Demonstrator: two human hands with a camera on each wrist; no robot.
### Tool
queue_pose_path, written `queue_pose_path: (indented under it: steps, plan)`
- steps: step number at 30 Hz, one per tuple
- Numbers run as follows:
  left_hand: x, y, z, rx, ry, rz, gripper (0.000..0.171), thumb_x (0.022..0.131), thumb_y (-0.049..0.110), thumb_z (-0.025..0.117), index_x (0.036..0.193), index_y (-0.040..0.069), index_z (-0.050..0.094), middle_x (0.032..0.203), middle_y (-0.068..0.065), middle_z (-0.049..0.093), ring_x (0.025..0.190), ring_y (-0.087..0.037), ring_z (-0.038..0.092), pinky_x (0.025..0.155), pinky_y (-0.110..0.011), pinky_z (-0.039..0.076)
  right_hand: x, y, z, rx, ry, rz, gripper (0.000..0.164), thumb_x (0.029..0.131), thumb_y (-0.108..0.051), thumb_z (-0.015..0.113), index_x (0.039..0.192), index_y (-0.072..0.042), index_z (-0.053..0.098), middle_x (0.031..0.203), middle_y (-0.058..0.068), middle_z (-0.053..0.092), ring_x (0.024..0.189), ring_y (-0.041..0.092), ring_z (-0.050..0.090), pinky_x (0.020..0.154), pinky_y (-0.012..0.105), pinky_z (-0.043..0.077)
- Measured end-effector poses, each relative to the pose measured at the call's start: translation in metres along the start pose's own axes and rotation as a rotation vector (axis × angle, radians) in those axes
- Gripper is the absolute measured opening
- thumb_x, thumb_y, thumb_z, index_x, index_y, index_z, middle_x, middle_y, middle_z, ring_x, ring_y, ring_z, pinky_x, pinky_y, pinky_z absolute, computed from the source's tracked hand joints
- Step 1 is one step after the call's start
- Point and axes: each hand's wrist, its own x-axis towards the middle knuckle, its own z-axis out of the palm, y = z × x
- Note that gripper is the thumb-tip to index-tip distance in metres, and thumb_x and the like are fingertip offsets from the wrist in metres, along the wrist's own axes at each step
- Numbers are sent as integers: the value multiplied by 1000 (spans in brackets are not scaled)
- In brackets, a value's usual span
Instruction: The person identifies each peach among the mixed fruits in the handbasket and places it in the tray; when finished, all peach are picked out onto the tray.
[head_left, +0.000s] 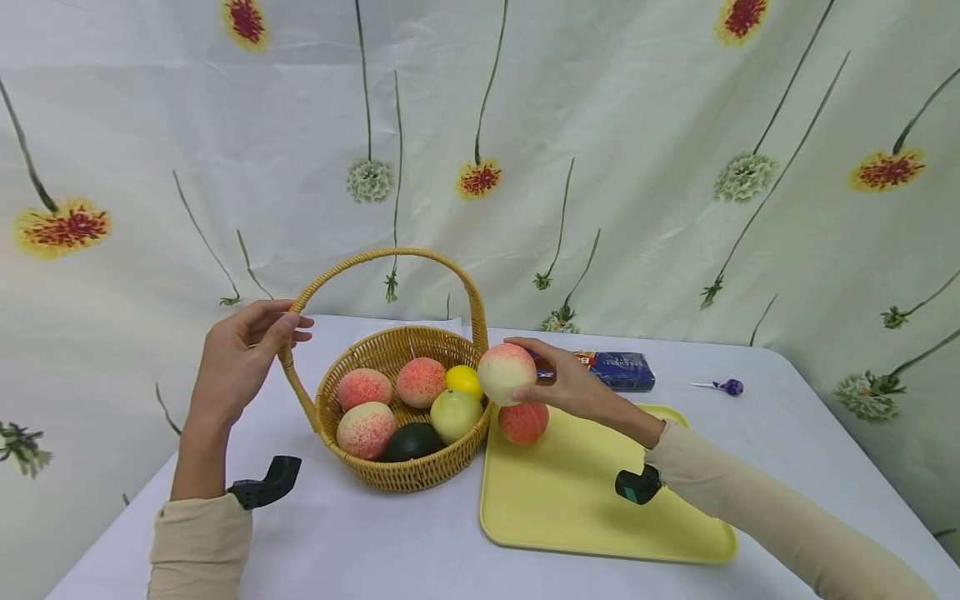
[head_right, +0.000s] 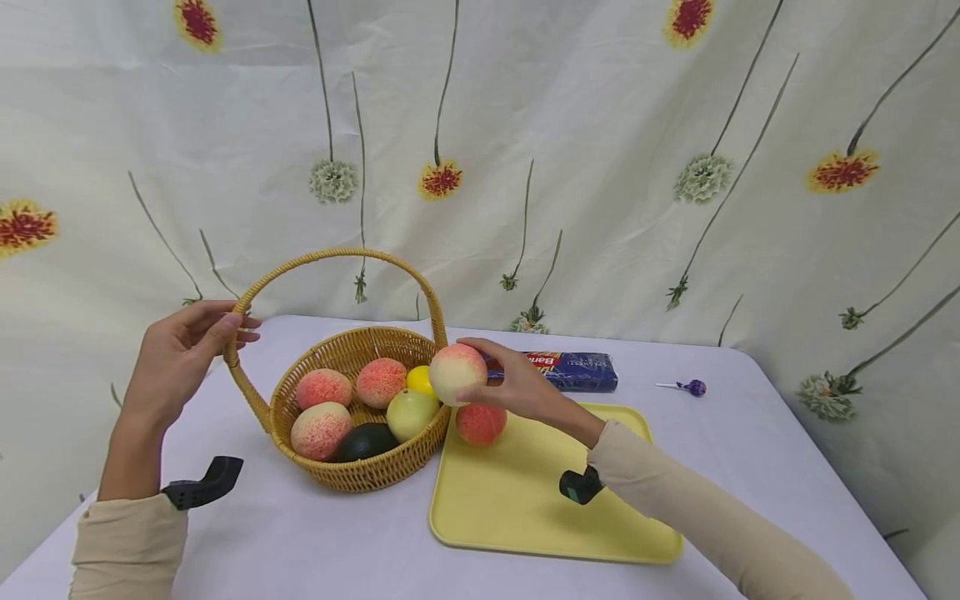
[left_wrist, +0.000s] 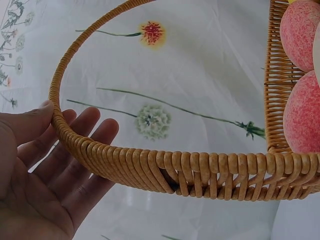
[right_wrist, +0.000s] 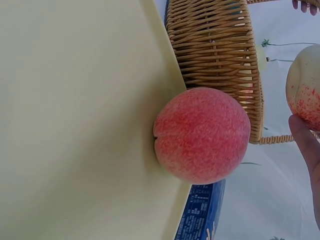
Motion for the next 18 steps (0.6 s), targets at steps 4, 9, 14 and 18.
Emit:
queue_pose_path:
  steps: [4, 9, 14, 18]
  plan:
    - [0, -1, 0, 2, 0, 0, 37, 98, 22, 55, 126, -1, 56, 98, 13, 66, 85, 4, 66, 75, -9, 49, -6, 2, -5, -2, 14, -2, 71, 85, -30, 74, 145, -12, 41, 134, 11, 54, 111, 26, 59, 85, 35, 54]
    - [0, -1, 0, -5, -3, 2, 38, 98, 22, 55, 126, -2, 56, 99, 10, 67, 85, 4, 66, 74, -9, 50, -15, 7, -11, 15, 18, 6, 68, 85, -23, 74, 144, -10, 41, 135, 10, 52, 112, 25, 57, 86, 33, 54]
    - [0, -1, 0, -8, -2, 0, 37, 98, 22, 56, 126, -1, 57, 98, 13, 67, 85, 3, 66, 74, -9, 50, -22, 11, -16, 26, 15, 5, 65, 85, -20, 74, 142, -13, 43, 135, 10, 51, 113, 25, 56, 86, 30, 55]
    - [0, -1, 0, -10, -2, -3, 37, 98, 22, 56, 127, -2, 56, 98, 15, 65, 85, 4, 66, 75, -9, 50, -27, 13, -19, 24, 10, 2, 63, 84, -18, 74, 140, -13, 44, 132, 12, 51, 112, 28, 55, 85, 31, 55]
